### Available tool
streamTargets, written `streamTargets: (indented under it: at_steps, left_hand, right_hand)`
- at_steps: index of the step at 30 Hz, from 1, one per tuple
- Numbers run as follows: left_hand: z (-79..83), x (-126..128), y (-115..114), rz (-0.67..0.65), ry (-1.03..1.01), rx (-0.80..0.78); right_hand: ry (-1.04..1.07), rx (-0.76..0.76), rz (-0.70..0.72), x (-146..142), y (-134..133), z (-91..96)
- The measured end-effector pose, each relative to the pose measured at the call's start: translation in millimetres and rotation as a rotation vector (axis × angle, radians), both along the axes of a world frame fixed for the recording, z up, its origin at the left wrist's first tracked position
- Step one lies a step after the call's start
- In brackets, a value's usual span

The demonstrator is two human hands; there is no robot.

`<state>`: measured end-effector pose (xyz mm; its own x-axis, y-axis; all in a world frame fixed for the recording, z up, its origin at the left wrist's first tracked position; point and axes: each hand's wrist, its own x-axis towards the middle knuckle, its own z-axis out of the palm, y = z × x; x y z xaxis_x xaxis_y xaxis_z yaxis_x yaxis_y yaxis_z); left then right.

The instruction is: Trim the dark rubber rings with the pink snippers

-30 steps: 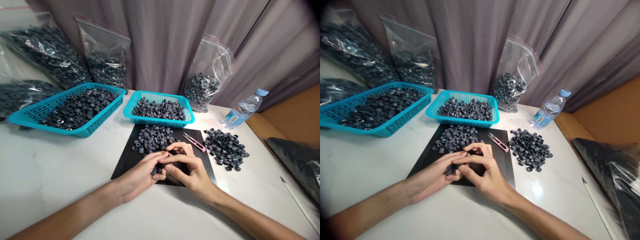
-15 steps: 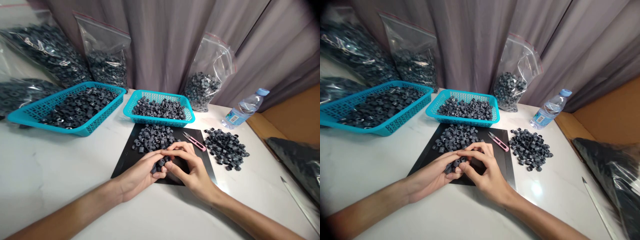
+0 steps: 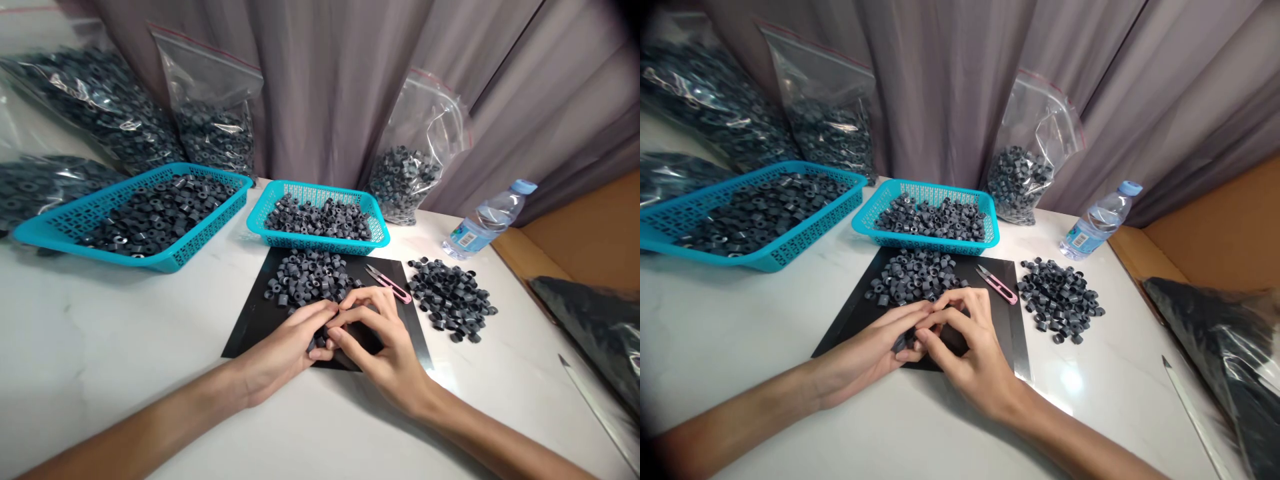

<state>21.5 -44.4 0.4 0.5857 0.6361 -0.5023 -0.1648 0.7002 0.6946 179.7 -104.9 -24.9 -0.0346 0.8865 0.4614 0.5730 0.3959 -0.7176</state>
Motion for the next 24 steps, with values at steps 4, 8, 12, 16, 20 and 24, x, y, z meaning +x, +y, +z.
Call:
streamTargets:
  at_steps: [4, 8, 12, 16, 20, 24]
  left_hand:
    - [-0.3, 1, -1, -0.021, 0.019, 0.019]
    - [-0.7, 1, -3, -0.036, -0.004, 0.001]
    - [-1.5, 2, -2, -0.086, -0.092, -0.011]
    - [-2.0, -1, 4, -0.120, -0.113, -0.046]
    - [-0.3, -3, 7, -0.128, -0.087, -0.086]
    - [1.3, -5, 9, -0.133, -0.089, -0.146]
  right_hand:
    - [-0.005, -0.030, 0.038, 0, -1, 1.5]
    - [-0.020, -0.012, 0.022, -2, -1, 0.2]
    - [0.034, 0.099, -0.084, 0, 2, -1.6]
    - [0.007, 0.147, -0.267, 18, 16, -5.2]
    - [-0.157, 0.061, -0.309, 38, 30, -15.8]
    - [-0.216, -0.005, -0.242, 43, 33, -26.0]
